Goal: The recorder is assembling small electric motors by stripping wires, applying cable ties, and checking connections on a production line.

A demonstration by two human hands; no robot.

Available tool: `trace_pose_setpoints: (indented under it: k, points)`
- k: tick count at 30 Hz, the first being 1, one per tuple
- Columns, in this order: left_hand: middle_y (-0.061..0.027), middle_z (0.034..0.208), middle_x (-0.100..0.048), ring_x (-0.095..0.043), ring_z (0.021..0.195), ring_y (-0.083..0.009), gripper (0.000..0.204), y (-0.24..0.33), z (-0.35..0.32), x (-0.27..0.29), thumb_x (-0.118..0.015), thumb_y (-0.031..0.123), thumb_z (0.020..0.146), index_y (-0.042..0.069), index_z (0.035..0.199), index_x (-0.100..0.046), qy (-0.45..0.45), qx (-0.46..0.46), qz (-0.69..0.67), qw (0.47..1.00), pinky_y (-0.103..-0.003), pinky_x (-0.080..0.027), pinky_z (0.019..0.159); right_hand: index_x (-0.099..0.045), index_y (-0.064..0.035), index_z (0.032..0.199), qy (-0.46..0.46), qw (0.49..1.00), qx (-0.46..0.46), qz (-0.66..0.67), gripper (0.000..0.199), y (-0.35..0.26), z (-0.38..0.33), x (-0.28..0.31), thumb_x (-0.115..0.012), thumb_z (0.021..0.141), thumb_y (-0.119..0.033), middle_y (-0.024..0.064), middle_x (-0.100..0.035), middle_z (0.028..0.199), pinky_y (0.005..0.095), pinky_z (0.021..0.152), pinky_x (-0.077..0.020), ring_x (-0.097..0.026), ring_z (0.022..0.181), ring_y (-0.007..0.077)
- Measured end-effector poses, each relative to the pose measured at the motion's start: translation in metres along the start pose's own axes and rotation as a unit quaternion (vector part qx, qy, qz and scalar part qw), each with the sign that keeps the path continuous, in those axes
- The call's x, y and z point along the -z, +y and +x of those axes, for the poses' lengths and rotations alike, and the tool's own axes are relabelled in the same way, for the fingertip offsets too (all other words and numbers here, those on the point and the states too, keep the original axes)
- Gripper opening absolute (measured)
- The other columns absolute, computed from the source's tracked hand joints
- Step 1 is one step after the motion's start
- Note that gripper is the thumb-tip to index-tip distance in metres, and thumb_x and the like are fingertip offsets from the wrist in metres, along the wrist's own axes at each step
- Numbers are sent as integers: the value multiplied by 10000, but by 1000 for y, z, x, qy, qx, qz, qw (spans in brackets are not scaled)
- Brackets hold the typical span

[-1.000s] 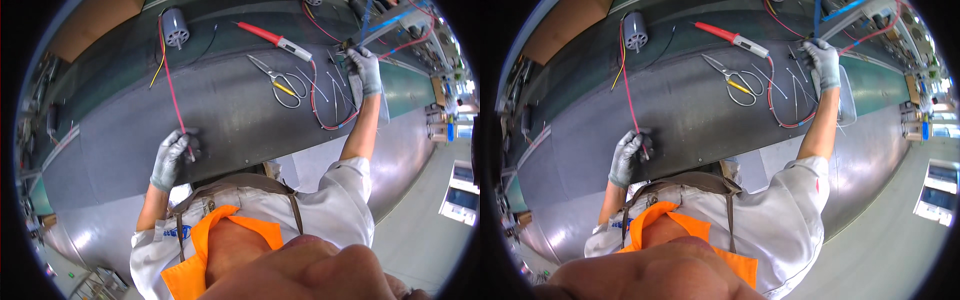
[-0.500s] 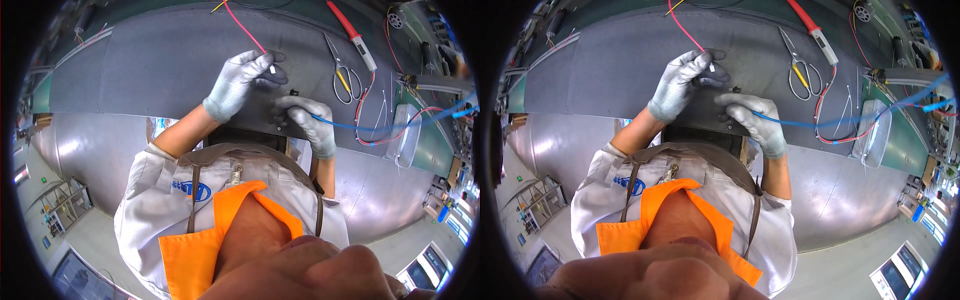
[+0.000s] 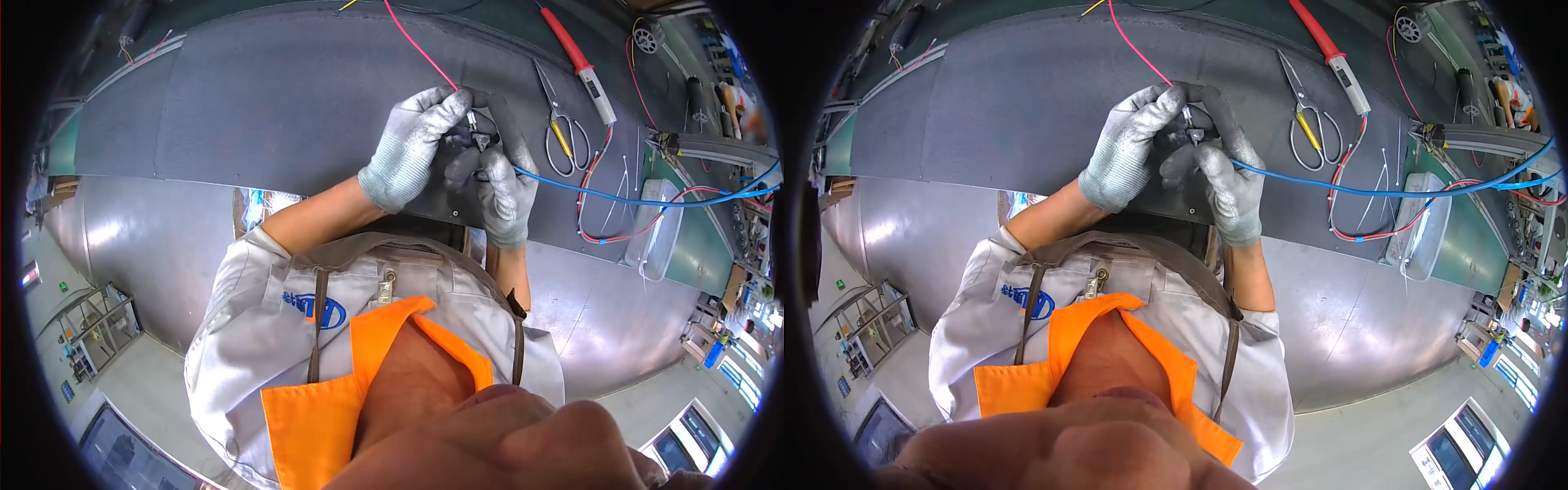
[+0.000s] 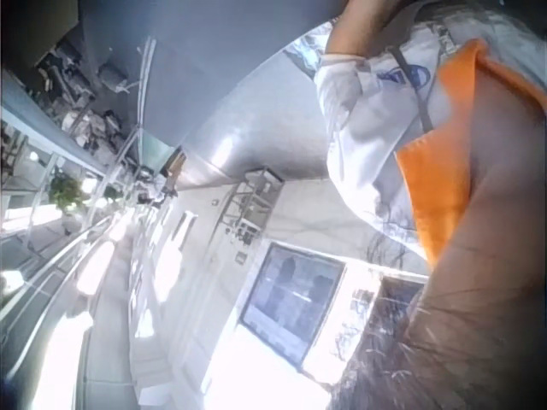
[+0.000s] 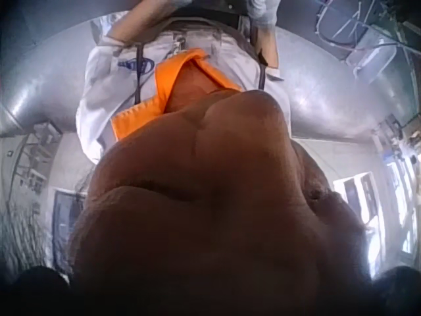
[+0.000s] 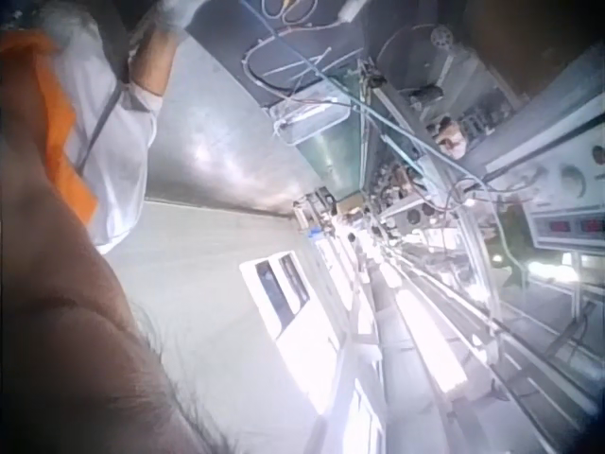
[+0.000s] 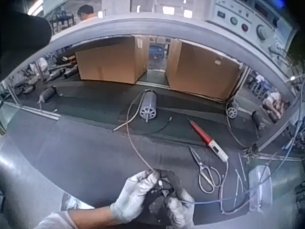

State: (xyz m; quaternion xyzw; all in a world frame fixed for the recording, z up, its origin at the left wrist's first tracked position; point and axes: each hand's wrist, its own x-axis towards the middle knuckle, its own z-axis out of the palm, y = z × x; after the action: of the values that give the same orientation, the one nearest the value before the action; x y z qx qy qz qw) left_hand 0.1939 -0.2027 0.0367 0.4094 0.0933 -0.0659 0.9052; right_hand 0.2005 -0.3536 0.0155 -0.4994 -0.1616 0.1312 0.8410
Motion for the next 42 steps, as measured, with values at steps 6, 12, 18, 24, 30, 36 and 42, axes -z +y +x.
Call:
trace_pose_setpoints:
  k: [6,12,18,24,30,36,42]
  points:
    - [-31,861,-702,-574,628,-51,285,-7,-5,0,-570,281,1047,25,1142,-652,-7,4,-34,999,-200,-439,533,-407,39,1499,31,998,47,-3,578,16,-5,-3,-564,992,-189,170,-711,844,318,675,-550,-674,715,189]
    - [-25,854,-700,-504,570,-33,316,-13,-7,1,-546,302,1053,18,1151,-644,-17,40,-45,998,-198,-377,489,-422,52,1489,27,999,38,14,594,23,-6,10,-619,972,-164,165,-686,1101,318,743,-559,-680,799,182]
    - [-90,992,-702,-640,804,-117,331,-22,-3,0,-508,297,1069,2,1154,-632,21,3,-97,995,-258,-518,668,-435,69,1477,80,996,44,2,603,27,1,-3,-652,932,-70,100,-653,1159,280,840,-520,-625,952,131]
    - [-123,1031,-696,-670,911,-197,353,-35,28,37,-555,307,1039,-7,1189,-612,-40,71,-148,986,-367,-555,805,-504,7,1445,-146,924,-35,-351,656,-20,33,54,-766,864,-146,128,-650,1296,335,983,-490,-636,1111,202]
    - [-164,1051,-657,-664,1013,-295,349,-33,35,39,-574,259,1022,-33,1212,-591,-53,17,-185,981,-427,-516,984,-561,-67,1372,101,502,107,-852,547,-83,120,177,-713,861,-191,230,-676,1135,483,929,-501,-651,1028,413]
    - [-151,1110,-692,-661,1097,-322,358,-29,31,46,-559,294,1031,0,1225,-622,-53,0,-199,978,-475,-492,1008,-596,41,1354,63,833,25,-549,490,-51,157,203,-700,880,-21,104,-677,1270,273,1009,-482,-633,1146,157]
    - [-175,1120,-686,-668,1075,-312,338,-18,32,48,-512,270,1056,5,1243,-608,-28,24,-197,980,-463,-498,984,-616,71,1315,-50,937,-74,-337,481,-35,194,124,-729,865,-55,98,-673,1236,271,974,-487,-634,1095,160]
